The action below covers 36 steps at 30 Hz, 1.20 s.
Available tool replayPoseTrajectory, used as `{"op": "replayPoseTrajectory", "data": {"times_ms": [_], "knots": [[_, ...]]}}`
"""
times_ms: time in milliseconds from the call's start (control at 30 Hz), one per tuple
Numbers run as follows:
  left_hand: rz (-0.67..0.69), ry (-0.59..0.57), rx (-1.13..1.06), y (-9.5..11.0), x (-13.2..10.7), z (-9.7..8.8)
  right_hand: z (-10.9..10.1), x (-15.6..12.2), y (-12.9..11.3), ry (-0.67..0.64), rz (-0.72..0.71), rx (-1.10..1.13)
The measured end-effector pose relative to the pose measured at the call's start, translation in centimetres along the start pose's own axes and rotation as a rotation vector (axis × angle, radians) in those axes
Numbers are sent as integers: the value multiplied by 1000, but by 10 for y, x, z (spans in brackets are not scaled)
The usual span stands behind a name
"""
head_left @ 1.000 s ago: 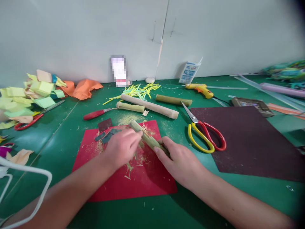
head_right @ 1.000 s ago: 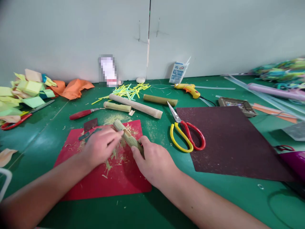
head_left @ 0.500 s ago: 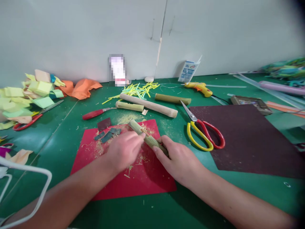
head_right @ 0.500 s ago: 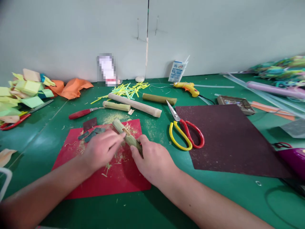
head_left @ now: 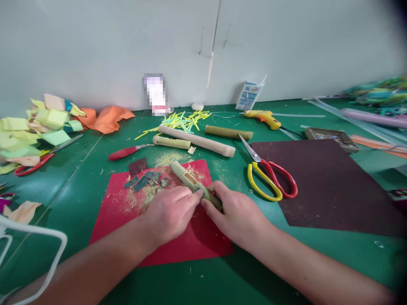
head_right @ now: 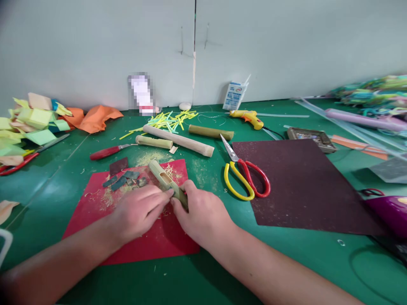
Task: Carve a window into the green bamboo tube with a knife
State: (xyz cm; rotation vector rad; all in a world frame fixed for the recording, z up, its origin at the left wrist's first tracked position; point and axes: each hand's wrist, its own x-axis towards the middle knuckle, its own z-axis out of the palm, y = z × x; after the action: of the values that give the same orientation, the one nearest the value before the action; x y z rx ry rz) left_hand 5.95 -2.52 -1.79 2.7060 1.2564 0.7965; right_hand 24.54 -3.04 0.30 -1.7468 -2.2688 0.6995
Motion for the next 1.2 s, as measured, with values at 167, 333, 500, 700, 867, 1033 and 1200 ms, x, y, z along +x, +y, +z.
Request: {"op": "replayPoseTrajectory", "data": {"times_ms": [167, 333, 500, 700, 867, 1033, 1200], "knots": [[-5, 17, 14, 0, 1, 0, -2, -1, 1, -1, -3, 10], [-5, 16, -1, 0, 0, 0, -1, -1, 1, -1, -8, 20], [11, -5, -52, 1, 0, 1, 1, 0, 1, 3, 8, 13], [-31, -9, -63, 4, -1, 1, 3, -1, 2, 1, 17, -24], [6, -37, -87, 6, -1, 0, 6, -3, 1, 17, -4, -53], [-34, 0, -56, 0, -1, 0, 5, -4, 0, 7, -2, -87], [-51, 16, -50, -8, -3, 1, 6, -4, 1, 25, -20, -112]]}}
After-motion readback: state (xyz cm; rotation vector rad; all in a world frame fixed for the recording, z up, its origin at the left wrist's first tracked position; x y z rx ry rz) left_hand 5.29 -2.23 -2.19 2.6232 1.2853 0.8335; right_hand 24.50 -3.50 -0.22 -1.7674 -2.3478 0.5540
